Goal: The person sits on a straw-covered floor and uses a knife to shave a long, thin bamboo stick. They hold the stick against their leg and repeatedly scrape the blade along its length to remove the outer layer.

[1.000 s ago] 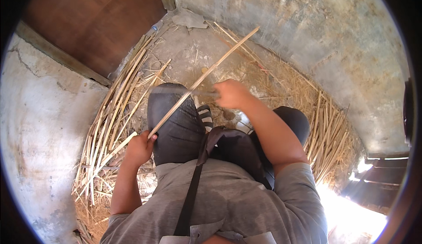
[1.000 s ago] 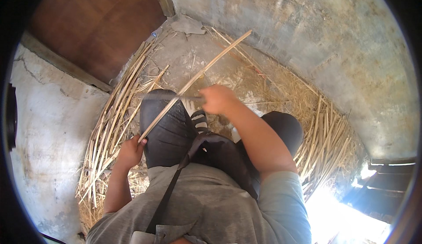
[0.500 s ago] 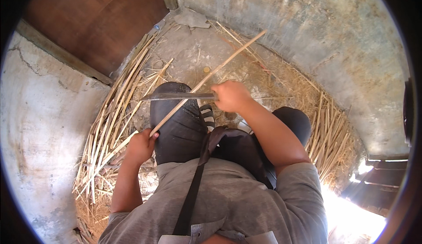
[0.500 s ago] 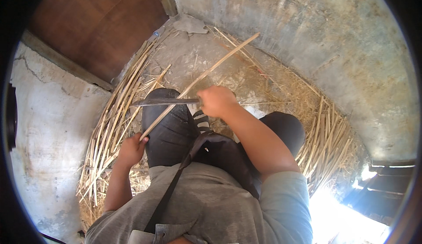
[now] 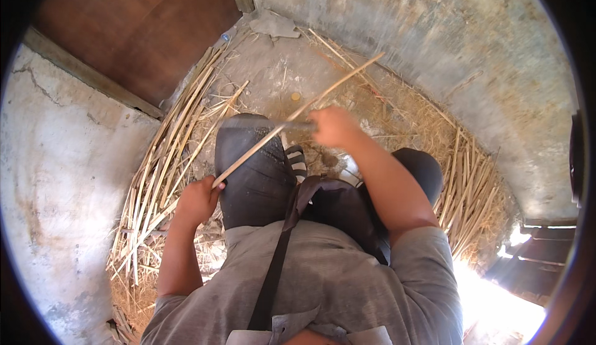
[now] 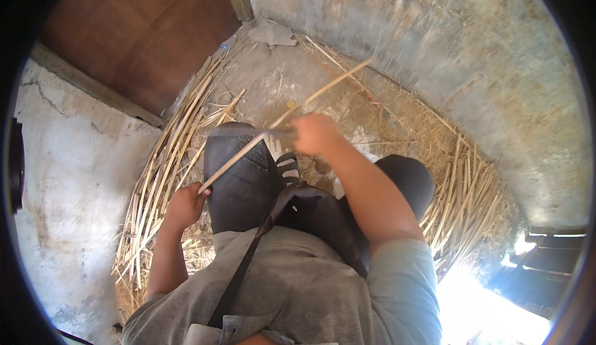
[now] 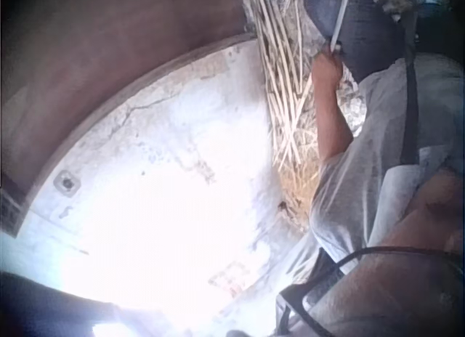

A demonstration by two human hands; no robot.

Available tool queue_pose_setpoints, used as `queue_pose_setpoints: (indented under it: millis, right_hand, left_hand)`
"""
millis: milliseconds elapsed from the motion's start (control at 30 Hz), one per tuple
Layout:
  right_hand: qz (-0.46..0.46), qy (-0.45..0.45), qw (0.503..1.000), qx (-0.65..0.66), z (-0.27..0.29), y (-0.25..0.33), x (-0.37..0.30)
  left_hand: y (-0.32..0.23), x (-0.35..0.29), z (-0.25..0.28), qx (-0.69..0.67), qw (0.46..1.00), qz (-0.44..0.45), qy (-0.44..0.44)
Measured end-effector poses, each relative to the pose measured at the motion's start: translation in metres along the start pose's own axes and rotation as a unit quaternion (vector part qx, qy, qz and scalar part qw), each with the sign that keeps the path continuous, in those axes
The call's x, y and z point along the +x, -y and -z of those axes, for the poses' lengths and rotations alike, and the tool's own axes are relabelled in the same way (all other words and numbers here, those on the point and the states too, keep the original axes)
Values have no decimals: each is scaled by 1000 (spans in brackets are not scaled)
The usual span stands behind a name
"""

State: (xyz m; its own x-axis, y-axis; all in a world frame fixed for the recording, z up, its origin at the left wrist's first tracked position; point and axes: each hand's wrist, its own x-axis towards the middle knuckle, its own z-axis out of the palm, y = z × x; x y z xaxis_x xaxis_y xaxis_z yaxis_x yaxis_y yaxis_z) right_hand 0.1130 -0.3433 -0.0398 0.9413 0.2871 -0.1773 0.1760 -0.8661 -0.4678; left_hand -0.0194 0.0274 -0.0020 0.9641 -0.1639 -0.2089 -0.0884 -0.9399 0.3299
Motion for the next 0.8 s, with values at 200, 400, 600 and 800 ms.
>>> queue_pose_setpoints:
  millis: [200,400,600,800]
  right_hand:
    - [-135,-66,986,70,6,-87,23]
    - [-4,-25,1000,3,-4,-7,0]
    - [126,-6,992,19,3,5,-9]
    - [110,-15,992,-65,14,16,-15]
  left_hand:
    - [9,4,2,5,1000,7,8]
    - [4,9,10,-46,996,24,77]
    - [10,4,1,-82,993,43,74]
    - [14,6,-1,-110,989,42,93]
